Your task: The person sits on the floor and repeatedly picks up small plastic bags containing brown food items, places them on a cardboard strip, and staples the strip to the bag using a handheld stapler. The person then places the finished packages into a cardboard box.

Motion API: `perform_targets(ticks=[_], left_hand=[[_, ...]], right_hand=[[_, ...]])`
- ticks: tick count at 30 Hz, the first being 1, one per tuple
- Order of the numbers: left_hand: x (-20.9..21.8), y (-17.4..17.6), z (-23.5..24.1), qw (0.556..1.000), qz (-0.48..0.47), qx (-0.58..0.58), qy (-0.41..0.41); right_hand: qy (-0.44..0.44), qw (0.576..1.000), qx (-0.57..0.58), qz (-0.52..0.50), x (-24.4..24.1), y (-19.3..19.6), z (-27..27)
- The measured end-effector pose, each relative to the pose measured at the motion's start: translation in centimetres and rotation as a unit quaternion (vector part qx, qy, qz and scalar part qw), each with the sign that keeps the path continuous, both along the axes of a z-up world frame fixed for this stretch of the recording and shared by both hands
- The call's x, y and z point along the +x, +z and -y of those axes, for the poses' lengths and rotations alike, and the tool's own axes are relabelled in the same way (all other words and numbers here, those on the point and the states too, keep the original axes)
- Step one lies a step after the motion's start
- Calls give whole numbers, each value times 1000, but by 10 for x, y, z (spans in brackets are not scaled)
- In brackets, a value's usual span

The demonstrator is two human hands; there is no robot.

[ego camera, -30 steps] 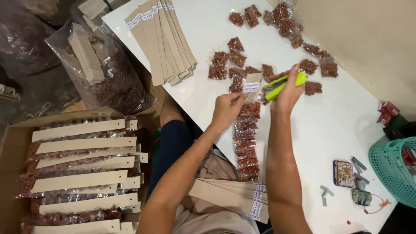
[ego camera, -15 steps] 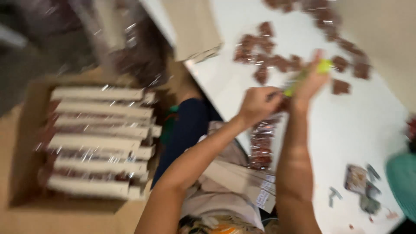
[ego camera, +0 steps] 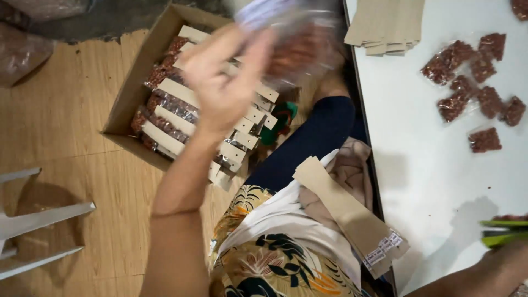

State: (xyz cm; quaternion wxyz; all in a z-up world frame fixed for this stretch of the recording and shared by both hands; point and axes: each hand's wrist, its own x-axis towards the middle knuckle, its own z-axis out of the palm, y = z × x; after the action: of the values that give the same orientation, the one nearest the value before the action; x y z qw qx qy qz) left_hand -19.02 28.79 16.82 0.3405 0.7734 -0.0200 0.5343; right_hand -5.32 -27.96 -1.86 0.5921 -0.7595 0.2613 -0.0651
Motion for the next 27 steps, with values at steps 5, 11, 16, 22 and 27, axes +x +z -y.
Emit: perform_targets(ticks=[5, 11, 16, 22, 27], left_hand=[[-56, -92, -39, 971, -200, 75, 103], [-61, -202, 47, 929, -335, 50, -148], [-43, -186, 128, 835, -334, 305, -313], [-28, -189, 134, 808, -383, 297, -335], [-29, -140, 133, 782, -431, 292, -342]], right_hand=[[5, 996, -8, 92, -6, -70, 11], [133, 973, -182, 41, -4, -107, 3], [177, 973, -149, -8, -9, -94, -56], [205, 971, -109, -56, 30, -87, -67], [174, 937, -303, -26, 147, -87, -47]])
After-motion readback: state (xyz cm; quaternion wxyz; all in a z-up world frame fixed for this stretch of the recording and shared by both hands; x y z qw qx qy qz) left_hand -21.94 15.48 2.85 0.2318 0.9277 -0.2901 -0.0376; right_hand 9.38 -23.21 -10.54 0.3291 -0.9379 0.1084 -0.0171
